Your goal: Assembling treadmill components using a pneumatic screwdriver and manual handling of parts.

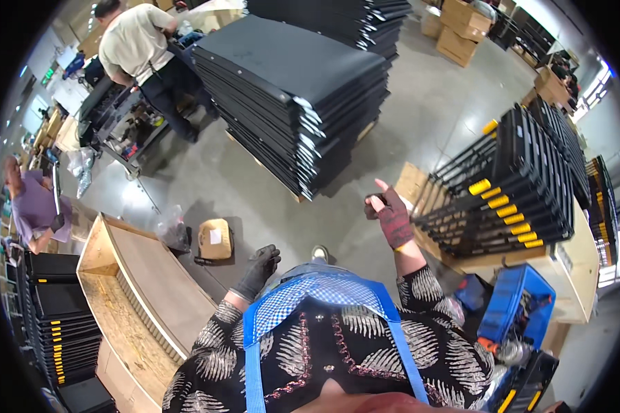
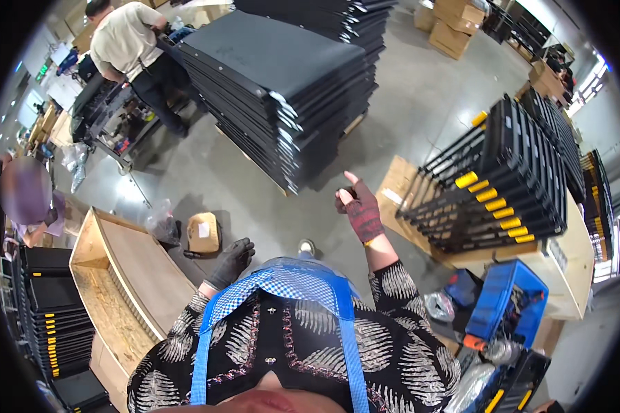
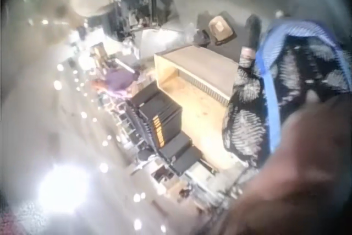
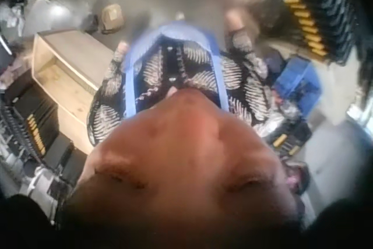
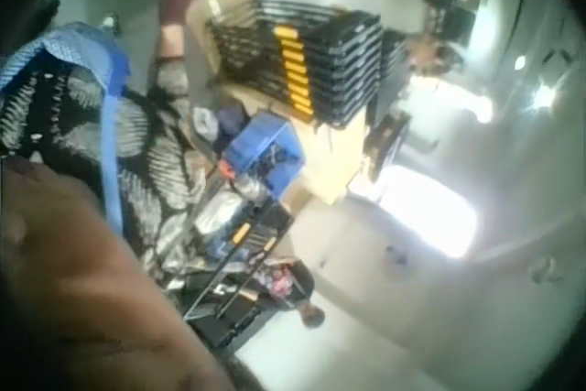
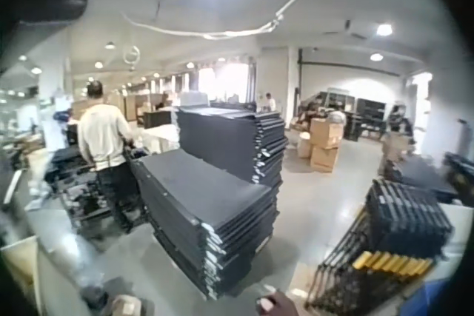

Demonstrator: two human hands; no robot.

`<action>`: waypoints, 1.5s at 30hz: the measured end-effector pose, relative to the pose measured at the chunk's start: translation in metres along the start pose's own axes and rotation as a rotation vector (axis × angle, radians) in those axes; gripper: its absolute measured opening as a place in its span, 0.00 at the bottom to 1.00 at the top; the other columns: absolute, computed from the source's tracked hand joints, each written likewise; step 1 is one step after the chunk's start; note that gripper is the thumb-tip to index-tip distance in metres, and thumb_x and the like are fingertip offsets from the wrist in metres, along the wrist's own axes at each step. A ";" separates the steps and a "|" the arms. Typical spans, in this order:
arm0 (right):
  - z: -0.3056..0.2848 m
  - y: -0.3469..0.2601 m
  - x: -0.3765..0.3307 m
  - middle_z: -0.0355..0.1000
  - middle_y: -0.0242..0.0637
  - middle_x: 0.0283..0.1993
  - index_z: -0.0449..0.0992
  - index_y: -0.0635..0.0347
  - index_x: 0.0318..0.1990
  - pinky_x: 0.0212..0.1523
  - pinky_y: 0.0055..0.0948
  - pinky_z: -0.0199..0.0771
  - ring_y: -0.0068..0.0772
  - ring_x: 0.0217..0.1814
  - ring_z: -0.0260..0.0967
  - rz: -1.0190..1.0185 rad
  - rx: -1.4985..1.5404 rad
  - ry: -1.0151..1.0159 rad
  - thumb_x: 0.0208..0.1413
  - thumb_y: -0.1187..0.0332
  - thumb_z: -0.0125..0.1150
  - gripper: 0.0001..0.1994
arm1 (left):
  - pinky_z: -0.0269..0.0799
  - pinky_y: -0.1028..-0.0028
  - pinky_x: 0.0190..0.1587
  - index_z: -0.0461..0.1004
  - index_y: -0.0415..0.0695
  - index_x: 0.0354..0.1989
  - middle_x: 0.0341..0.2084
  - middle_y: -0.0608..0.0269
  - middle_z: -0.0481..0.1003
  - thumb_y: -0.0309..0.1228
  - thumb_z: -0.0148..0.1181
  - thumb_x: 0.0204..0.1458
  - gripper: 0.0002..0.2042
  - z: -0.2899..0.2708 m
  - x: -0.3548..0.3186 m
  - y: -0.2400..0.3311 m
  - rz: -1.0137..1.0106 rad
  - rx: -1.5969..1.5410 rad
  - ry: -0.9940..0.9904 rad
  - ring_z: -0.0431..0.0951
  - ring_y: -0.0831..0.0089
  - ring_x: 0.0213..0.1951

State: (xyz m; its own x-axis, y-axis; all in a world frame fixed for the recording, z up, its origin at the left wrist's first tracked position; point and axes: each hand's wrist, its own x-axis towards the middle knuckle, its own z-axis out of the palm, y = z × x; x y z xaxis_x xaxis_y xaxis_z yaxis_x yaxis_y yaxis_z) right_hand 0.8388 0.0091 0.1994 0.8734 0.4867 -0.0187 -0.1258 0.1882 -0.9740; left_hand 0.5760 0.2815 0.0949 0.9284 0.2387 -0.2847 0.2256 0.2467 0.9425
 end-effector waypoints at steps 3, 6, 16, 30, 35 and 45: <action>0.028 0.006 0.098 0.68 0.31 0.30 0.53 0.55 0.66 0.25 0.23 0.68 0.21 0.25 0.64 -0.077 -0.034 -0.039 0.58 0.71 0.54 0.29 | 0.68 0.76 0.46 0.66 0.41 0.53 0.46 0.61 0.71 0.34 0.50 0.59 0.16 -0.011 0.040 0.053 -0.013 0.017 0.078 0.72 0.73 0.47; 0.058 0.012 0.189 0.68 0.31 0.30 0.50 0.50 0.67 0.24 0.22 0.67 0.21 0.24 0.64 0.033 0.101 -0.075 0.57 0.70 0.54 0.31 | 0.68 0.76 0.47 0.67 0.42 0.53 0.47 0.62 0.71 0.33 0.50 0.59 0.15 -0.020 0.075 0.092 -0.073 -0.108 0.190 0.72 0.73 0.47; 0.132 0.004 0.292 0.66 0.28 0.22 0.60 0.43 0.63 0.20 0.20 0.65 0.18 0.18 0.63 0.138 -0.285 0.216 0.58 0.70 0.54 0.25 | 0.70 0.77 0.44 0.66 0.38 0.53 0.43 0.60 0.73 0.37 0.51 0.59 0.18 -0.112 0.149 0.089 -0.060 -0.024 0.250 0.74 0.73 0.43; 0.116 -0.029 0.186 0.65 0.21 0.28 0.74 0.53 0.52 0.24 0.14 0.63 0.11 0.22 0.58 0.186 -0.161 0.587 0.52 0.74 0.54 0.18 | 0.67 0.79 0.48 0.69 0.39 0.50 0.45 0.64 0.72 0.35 0.52 0.59 0.15 -0.239 0.444 0.341 0.245 0.468 -0.131 0.73 0.79 0.44; 0.060 -0.016 0.096 0.64 0.25 0.25 0.74 0.54 0.51 0.18 0.20 0.58 0.16 0.18 0.56 -0.071 -0.105 1.192 0.55 0.65 0.53 0.16 | 0.66 0.76 0.50 0.69 0.38 0.50 0.47 0.60 0.72 0.35 0.55 0.57 0.17 -0.212 0.531 0.389 0.295 0.531 -0.318 0.71 0.75 0.49; 0.264 0.041 0.179 0.70 0.49 0.46 0.64 0.71 0.53 0.49 0.32 0.70 0.36 0.47 0.71 0.521 0.374 0.543 0.52 0.54 0.61 0.30 | 0.59 0.62 0.59 0.67 0.38 0.53 0.53 0.46 0.67 0.48 0.56 0.51 0.28 -0.114 0.730 0.377 1.162 1.460 -0.407 0.64 0.53 0.56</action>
State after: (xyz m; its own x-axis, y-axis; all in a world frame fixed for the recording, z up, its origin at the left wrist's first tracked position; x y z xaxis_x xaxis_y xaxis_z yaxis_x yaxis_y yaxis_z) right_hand 0.8657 0.3289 0.2157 0.7534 0.1297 -0.6446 -0.6399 0.3699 -0.6735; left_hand 1.3053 0.6562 0.2221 0.7370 -0.5765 0.3528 -0.6340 -0.7706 0.0652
